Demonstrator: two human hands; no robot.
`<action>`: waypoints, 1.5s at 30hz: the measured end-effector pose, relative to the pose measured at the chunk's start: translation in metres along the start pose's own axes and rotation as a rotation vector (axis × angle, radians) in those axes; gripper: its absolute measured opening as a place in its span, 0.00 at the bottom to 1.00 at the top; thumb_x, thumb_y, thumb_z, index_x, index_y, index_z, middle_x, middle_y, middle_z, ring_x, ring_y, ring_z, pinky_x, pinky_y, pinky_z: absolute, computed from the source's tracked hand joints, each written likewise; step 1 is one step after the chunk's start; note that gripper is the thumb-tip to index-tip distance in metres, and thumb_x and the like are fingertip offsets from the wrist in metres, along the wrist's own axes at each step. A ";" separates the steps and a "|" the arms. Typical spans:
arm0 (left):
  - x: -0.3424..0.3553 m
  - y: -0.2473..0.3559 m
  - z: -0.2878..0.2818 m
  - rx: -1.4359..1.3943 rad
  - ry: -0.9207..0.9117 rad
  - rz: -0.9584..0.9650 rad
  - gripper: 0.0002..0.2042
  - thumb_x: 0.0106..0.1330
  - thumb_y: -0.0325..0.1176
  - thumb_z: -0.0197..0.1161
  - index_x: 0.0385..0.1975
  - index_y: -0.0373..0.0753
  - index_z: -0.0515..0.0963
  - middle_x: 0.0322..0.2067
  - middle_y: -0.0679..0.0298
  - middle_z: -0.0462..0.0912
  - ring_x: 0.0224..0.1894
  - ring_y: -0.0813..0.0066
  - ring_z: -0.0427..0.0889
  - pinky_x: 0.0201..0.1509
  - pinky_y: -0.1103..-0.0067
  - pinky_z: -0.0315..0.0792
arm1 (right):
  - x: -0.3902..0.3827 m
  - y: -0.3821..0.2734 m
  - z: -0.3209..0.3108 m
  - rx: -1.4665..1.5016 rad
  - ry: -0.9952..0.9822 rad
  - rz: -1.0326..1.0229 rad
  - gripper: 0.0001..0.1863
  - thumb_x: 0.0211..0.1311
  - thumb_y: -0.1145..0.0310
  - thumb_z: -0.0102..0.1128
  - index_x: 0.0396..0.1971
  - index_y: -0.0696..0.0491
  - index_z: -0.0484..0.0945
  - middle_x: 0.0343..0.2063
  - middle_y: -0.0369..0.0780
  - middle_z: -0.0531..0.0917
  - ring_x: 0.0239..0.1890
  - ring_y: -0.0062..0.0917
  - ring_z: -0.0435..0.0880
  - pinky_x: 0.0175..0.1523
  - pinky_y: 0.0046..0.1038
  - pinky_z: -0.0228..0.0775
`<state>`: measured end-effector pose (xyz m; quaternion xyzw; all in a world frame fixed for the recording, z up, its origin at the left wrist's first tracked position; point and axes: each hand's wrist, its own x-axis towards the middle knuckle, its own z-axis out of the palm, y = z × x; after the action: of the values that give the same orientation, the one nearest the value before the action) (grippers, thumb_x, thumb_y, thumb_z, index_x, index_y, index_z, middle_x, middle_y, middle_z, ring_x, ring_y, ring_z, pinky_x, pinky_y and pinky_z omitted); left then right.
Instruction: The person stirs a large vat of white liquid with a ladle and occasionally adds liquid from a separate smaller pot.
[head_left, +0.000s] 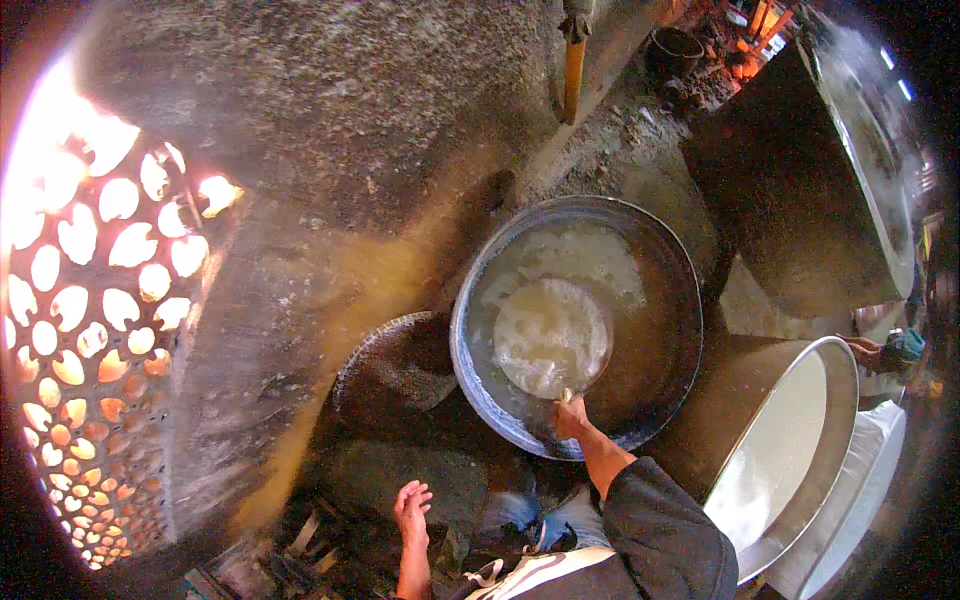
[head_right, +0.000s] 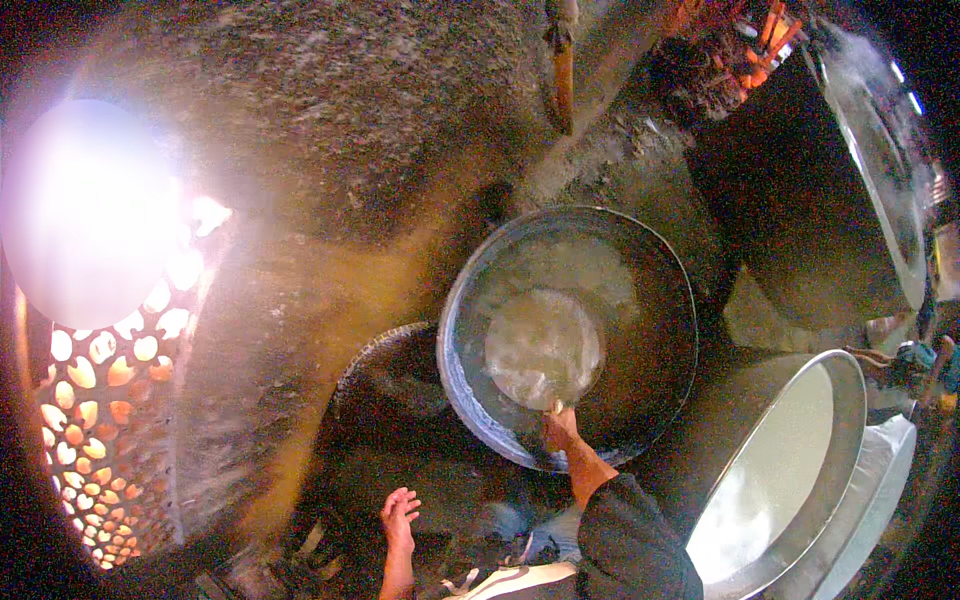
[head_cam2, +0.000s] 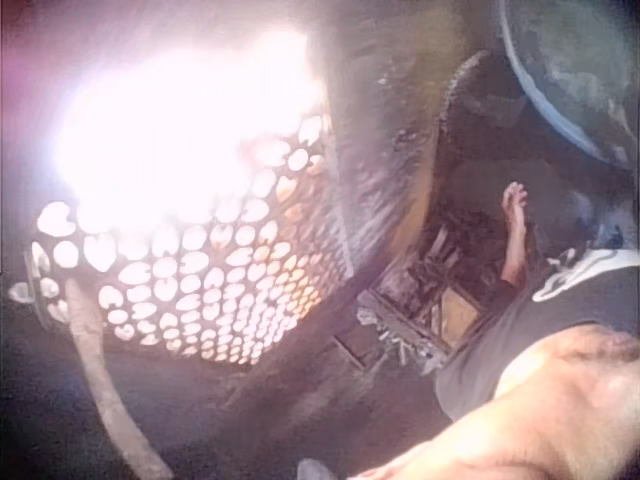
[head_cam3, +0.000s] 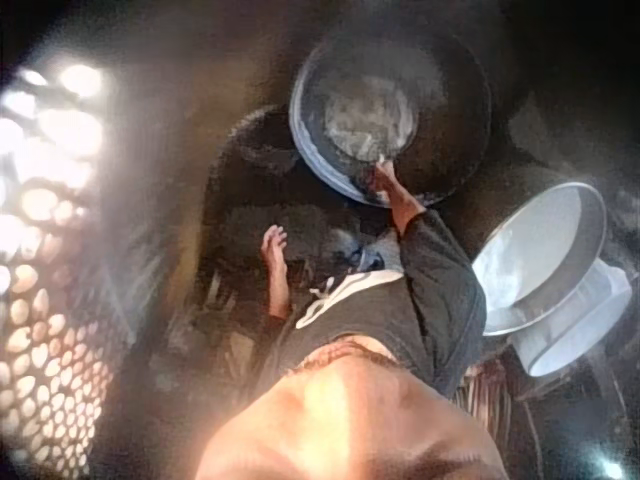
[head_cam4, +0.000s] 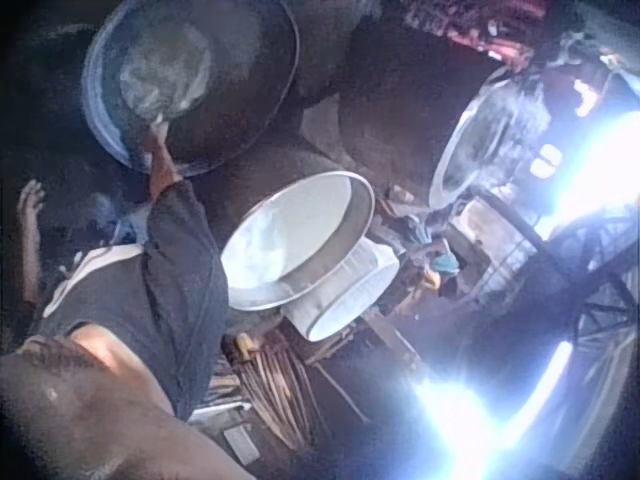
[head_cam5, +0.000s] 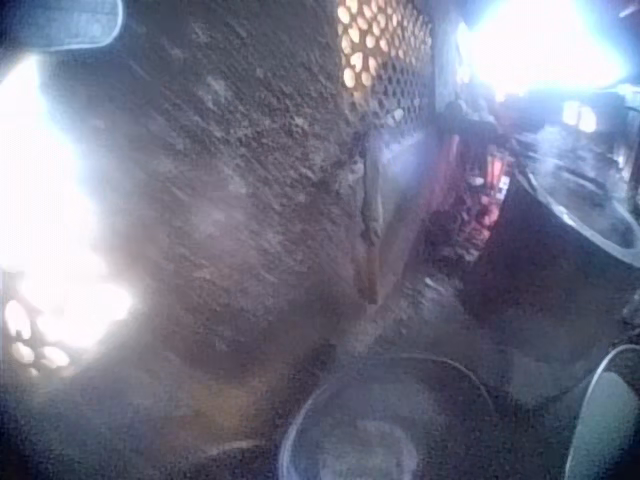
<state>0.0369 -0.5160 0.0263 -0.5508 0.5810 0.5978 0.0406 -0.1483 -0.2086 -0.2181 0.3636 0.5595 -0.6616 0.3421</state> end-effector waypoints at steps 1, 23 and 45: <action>0.000 0.000 0.000 -0.016 -0.001 0.006 0.15 0.63 0.38 0.57 0.48 0.40 0.74 0.43 0.63 0.81 0.39 0.75 0.80 0.40 0.78 0.69 | -0.007 -0.001 0.000 -0.122 -0.097 -0.132 0.08 0.52 0.69 0.61 0.21 0.54 0.72 0.14 0.36 0.73 0.16 0.26 0.74 0.19 0.32 0.65; -0.037 0.023 0.122 -0.096 -0.378 0.331 0.12 0.66 0.34 0.52 0.46 0.38 0.74 0.40 0.65 0.81 0.37 0.76 0.79 0.38 0.79 0.69 | -0.329 -0.138 -0.194 -0.138 -0.211 0.071 0.09 0.56 0.80 0.58 0.34 0.55 0.67 0.21 0.38 0.75 0.14 0.19 0.72 0.17 0.26 0.67; -0.210 -0.035 0.293 0.460 -0.743 0.462 0.12 0.66 0.31 0.50 0.48 0.39 0.73 0.41 0.63 0.81 0.37 0.75 0.81 0.36 0.81 0.72 | -0.404 0.196 -0.512 0.453 0.371 -0.129 0.07 0.46 0.79 0.61 0.20 0.59 0.71 0.15 0.40 0.74 0.12 0.26 0.74 0.16 0.30 0.70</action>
<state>-0.0360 -0.1642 0.0691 -0.1339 0.7513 0.6033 0.2318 0.2731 0.2894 -0.0212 0.5092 0.4727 -0.7120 0.1015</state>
